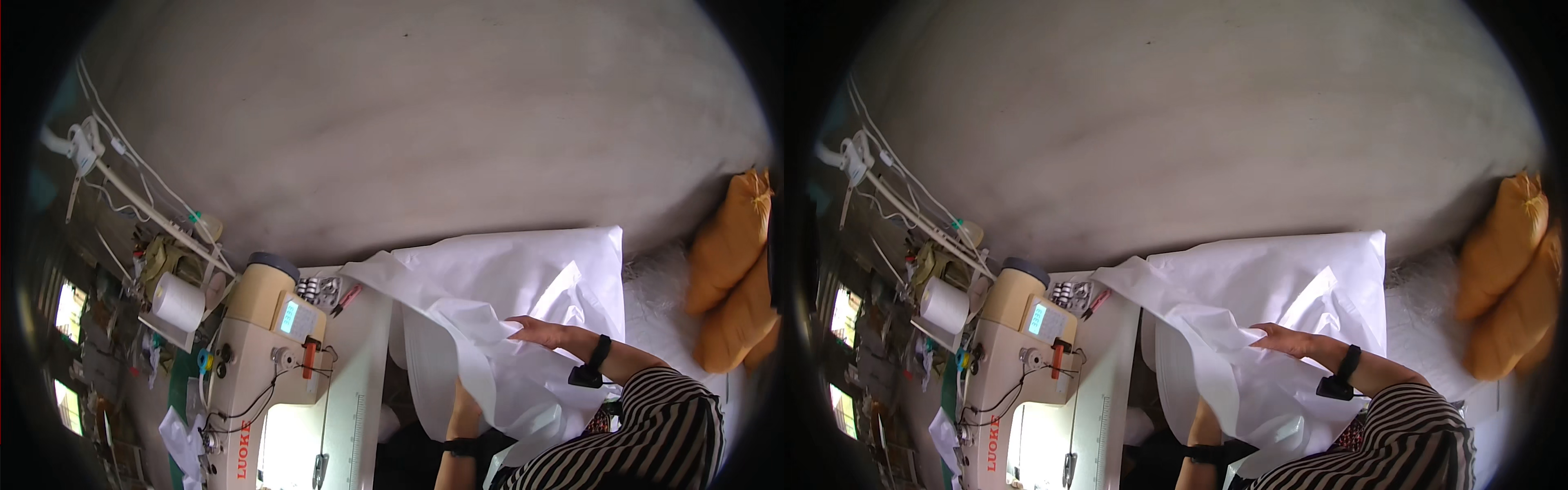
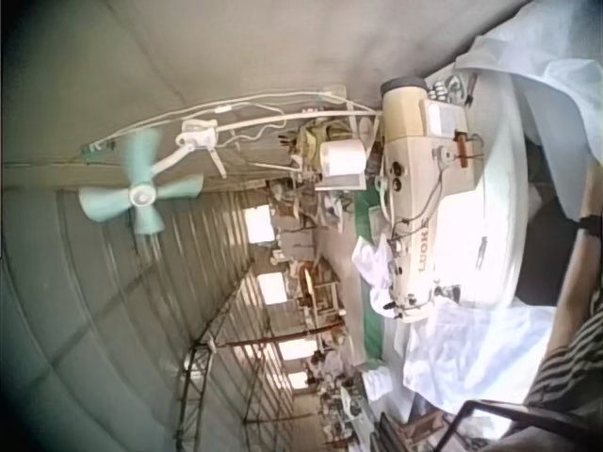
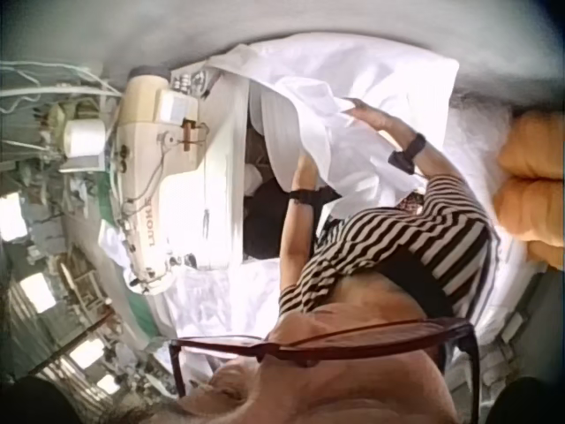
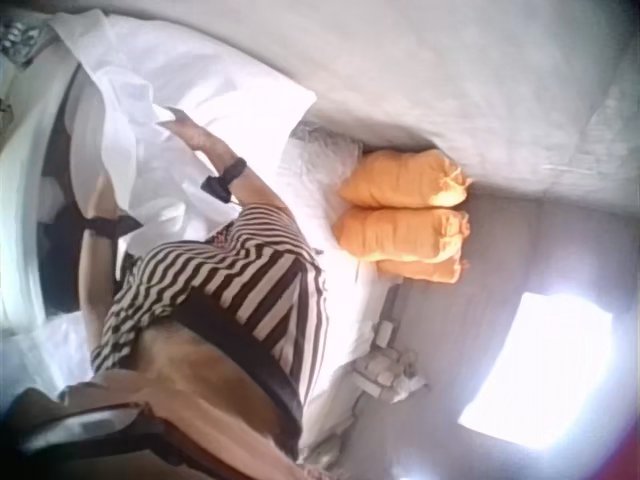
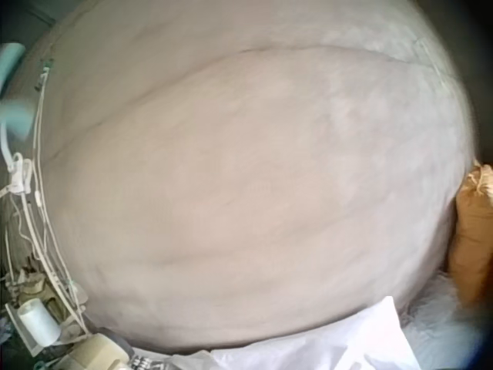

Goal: Sewing together large sheets of white plastic material using an industrial sewing machine.

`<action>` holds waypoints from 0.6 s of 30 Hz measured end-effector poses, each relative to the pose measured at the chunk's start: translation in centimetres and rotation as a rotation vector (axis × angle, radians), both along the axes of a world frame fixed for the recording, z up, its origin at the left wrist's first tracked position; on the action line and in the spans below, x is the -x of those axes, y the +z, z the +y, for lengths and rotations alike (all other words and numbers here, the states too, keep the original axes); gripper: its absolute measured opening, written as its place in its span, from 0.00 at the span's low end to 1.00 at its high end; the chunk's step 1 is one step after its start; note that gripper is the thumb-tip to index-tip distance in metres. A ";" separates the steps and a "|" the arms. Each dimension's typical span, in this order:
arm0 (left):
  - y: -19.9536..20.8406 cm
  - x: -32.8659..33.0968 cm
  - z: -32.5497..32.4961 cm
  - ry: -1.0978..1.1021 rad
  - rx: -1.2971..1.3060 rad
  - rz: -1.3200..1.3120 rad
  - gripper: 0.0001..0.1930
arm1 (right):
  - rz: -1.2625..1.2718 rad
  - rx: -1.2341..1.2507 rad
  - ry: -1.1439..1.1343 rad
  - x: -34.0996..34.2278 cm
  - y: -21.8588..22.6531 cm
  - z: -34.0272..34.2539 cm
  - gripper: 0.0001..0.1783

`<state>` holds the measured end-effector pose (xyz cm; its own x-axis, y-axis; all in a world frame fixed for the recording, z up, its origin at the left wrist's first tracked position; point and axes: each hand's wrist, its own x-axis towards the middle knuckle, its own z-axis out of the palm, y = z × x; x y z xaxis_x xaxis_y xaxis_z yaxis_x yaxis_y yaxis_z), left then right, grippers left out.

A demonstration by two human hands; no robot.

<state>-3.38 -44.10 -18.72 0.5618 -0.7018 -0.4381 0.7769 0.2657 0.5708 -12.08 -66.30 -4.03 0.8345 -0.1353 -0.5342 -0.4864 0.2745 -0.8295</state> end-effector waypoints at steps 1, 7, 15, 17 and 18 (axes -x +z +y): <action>6.9 2.4 -3.1 -0.028 -0.082 -0.142 0.17 | 0.070 0.366 0.014 2.5 -2.3 -2.8 0.33; 6.2 3.5 6.1 -0.283 -0.097 -0.136 0.18 | 0.381 1.757 -0.256 6.0 -6.7 -15.2 0.34; 12.6 6.0 -0.2 -0.418 -0.199 -0.323 0.36 | 0.214 1.622 -0.206 3.0 -12.9 -12.2 0.17; 13.3 6.2 -1.7 -0.407 -0.117 -0.227 0.36 | 0.208 1.360 -0.351 2.4 -11.3 -11.2 0.19; 13.5 6.5 -2.6 -0.388 -0.119 -0.235 0.36 | 0.188 1.362 -0.341 2.6 -10.1 -10.9 0.19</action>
